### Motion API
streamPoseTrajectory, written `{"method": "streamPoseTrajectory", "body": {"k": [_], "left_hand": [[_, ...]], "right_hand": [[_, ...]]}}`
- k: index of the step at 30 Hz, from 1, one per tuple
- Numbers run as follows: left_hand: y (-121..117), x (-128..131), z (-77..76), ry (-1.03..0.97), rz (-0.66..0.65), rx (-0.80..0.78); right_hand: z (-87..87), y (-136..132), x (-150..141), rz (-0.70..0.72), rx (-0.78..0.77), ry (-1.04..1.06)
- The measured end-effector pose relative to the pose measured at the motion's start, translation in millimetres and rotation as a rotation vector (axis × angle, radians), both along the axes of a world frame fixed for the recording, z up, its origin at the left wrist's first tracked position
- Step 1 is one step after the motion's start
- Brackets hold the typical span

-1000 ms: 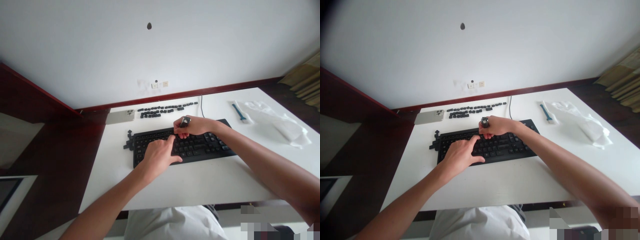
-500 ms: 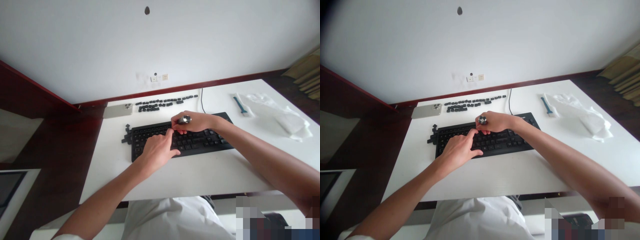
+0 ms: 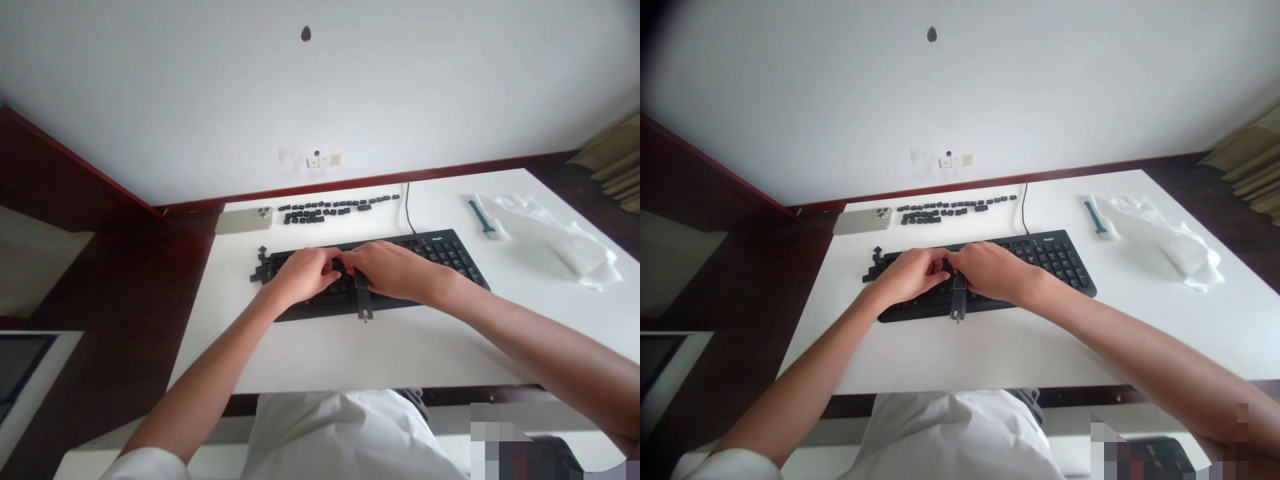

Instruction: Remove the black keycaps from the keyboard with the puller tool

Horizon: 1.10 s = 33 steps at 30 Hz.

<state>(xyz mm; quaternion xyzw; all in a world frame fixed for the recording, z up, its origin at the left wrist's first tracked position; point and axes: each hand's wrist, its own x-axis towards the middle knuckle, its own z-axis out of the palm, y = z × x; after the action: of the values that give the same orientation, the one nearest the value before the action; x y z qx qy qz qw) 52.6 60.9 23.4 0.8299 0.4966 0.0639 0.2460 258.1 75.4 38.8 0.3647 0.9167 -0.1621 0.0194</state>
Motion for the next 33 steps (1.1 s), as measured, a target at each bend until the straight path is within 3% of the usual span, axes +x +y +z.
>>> {"method": "streamPoseTrajectory", "body": {"k": [4,11,14,18,22,26,29,33], "left_hand": [[0.6,1.6,-8.3,-0.011,0.000,0.030],[10.8,4.1,-9.2,-0.091,0.010,-0.047],[23.1,12.1,-5.5,-0.075,-0.022,-0.082],[37.5,20.9,-2.8,-0.059,-0.095,-0.132],[39.7,23.6,-5.3,-0.064,-0.056,-0.181],[40.7,26.6,-4.3,-0.018,-0.031,-0.183],[47.6,29.8,0.3,0.029,-0.082,-0.223],[55.9,31.3,4.1,0.047,-0.147,-0.269]], "right_hand": [[-6.8,-9.6,3.2,0.022,0.081,-0.018],[-48.6,-25.8,20.8,0.019,0.151,0.248],[-57.6,-20.3,22.7,0.118,0.151,0.281],[-64.9,-9.7,20.3,0.214,0.158,0.267],[-69.5,-8.5,15.7,0.136,0.201,0.254],[-61.8,-7.6,13.2,0.105,0.158,0.208],[-57.3,-7.1,13.1,0.087,0.136,0.194],[-64.0,-10.9,13.1,0.077,0.201,0.241]]}}
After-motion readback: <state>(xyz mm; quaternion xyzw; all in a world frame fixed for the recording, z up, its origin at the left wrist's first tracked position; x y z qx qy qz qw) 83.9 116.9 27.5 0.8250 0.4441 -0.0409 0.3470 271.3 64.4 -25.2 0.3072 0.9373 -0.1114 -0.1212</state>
